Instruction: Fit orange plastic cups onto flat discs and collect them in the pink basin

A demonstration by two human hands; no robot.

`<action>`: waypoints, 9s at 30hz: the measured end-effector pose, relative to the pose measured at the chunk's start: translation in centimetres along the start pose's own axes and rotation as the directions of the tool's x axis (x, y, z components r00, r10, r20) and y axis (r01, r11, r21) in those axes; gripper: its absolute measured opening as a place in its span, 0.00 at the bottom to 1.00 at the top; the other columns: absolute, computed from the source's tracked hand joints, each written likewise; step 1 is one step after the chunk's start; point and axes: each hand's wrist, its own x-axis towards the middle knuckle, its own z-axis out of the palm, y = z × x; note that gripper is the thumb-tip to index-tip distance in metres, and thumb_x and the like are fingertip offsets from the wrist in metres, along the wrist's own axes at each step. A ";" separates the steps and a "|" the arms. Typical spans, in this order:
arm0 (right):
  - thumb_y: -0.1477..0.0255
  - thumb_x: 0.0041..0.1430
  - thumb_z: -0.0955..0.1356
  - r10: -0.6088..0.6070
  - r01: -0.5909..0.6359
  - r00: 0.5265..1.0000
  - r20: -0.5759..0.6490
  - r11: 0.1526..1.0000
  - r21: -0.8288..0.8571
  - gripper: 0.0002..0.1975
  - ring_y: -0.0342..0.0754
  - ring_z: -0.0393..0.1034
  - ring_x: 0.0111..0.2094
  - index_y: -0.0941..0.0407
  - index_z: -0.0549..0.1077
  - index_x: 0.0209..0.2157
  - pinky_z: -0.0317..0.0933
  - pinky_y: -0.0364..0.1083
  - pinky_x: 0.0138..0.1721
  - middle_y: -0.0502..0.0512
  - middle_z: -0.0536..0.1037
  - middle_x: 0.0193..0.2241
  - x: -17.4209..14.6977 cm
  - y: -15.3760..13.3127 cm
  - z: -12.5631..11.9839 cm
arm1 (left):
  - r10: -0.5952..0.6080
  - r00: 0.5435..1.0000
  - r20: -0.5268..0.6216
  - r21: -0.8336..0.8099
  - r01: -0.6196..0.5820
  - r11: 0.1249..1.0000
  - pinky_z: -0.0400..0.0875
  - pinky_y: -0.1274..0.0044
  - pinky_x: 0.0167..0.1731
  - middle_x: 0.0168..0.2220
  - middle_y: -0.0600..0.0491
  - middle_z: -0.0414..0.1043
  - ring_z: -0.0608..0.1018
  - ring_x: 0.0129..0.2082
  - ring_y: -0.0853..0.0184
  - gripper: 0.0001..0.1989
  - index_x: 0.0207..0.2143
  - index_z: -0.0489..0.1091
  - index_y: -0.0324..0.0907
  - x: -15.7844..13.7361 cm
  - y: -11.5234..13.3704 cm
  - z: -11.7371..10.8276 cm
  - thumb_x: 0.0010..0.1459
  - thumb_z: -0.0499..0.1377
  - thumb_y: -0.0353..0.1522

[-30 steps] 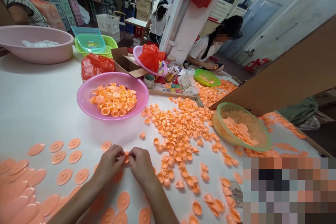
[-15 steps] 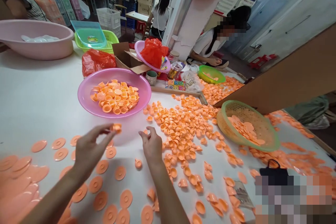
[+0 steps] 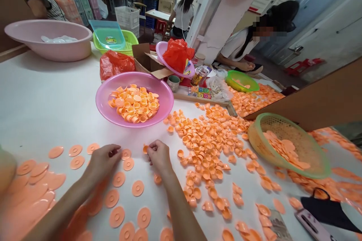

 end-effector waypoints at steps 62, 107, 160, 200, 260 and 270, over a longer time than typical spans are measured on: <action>0.75 0.52 0.64 -0.213 0.188 0.976 -0.039 0.921 -0.342 0.06 0.46 0.69 0.23 0.54 0.72 0.24 0.60 0.42 0.26 0.49 0.74 0.20 -3.9 0.4 -1.9 | 0.209 0.924 0.321 0.145 -0.266 0.953 0.63 0.74 0.36 0.35 0.51 0.69 0.71 0.39 0.62 0.11 0.35 0.73 0.44 -1.3 0.9 2.2 0.51 0.55 0.24; 0.76 0.55 0.69 -0.473 0.474 0.880 -0.049 0.880 0.011 0.13 0.45 0.74 0.33 0.52 0.75 0.43 0.67 0.42 0.31 0.53 0.78 0.38 -13.0 0.1 0.7 | 0.134 0.981 0.139 -0.543 -0.038 0.839 0.77 0.69 0.48 0.48 0.49 0.77 0.80 0.47 0.61 0.15 0.47 0.70 0.46 -9.1 2.2 0.7 0.58 0.61 0.38; 0.66 0.56 0.69 -0.116 0.125 0.991 -0.066 0.981 0.150 0.09 0.40 0.68 0.18 0.57 0.78 0.29 0.58 0.40 0.13 0.53 0.70 0.32 -9.8 4.1 1.4 | 0.348 0.855 0.384 0.149 -0.430 0.891 0.56 0.69 0.40 0.37 0.53 0.70 0.70 0.39 0.63 0.06 0.36 0.73 0.44 -6.5 0.5 4.7 0.58 0.57 0.30; 0.67 0.56 0.65 0.031 -0.048 0.994 0.102 0.984 0.172 0.06 0.40 0.61 0.10 0.54 0.66 0.28 0.54 0.38 0.12 0.40 0.66 0.13 -9.7 4.2 2.5 | -0.043 0.901 0.432 0.031 0.033 0.999 0.68 0.73 0.32 0.29 0.55 0.75 0.76 0.31 0.64 0.07 0.25 0.72 0.44 -4.7 1.6 3.8 0.53 0.56 0.34; 0.55 0.58 0.65 -0.201 -0.005 0.931 -0.305 0.829 -0.560 0.18 0.54 0.73 0.34 0.53 0.78 0.39 0.65 0.49 0.34 0.58 0.80 0.35 -11.1 5.5 -8.4 | 0.267 0.911 -0.314 0.152 -0.229 0.961 0.65 0.63 0.49 0.39 0.50 0.80 0.76 0.46 0.57 0.08 0.36 0.78 0.44 10.8 8.6 -5.1 0.55 0.64 0.36; 0.68 0.53 0.61 -0.079 -0.029 0.983 -0.166 0.823 -0.567 0.15 0.52 0.73 0.30 0.56 0.78 0.35 0.62 0.47 0.32 0.56 0.79 0.27 -10.7 5.4 -8.5 | 0.156 0.961 -0.227 0.419 -0.048 0.907 0.62 0.65 0.45 0.40 0.50 0.79 0.74 0.44 0.56 0.10 0.36 0.78 0.45 2.9 -5.3 -7.7 0.56 0.58 0.37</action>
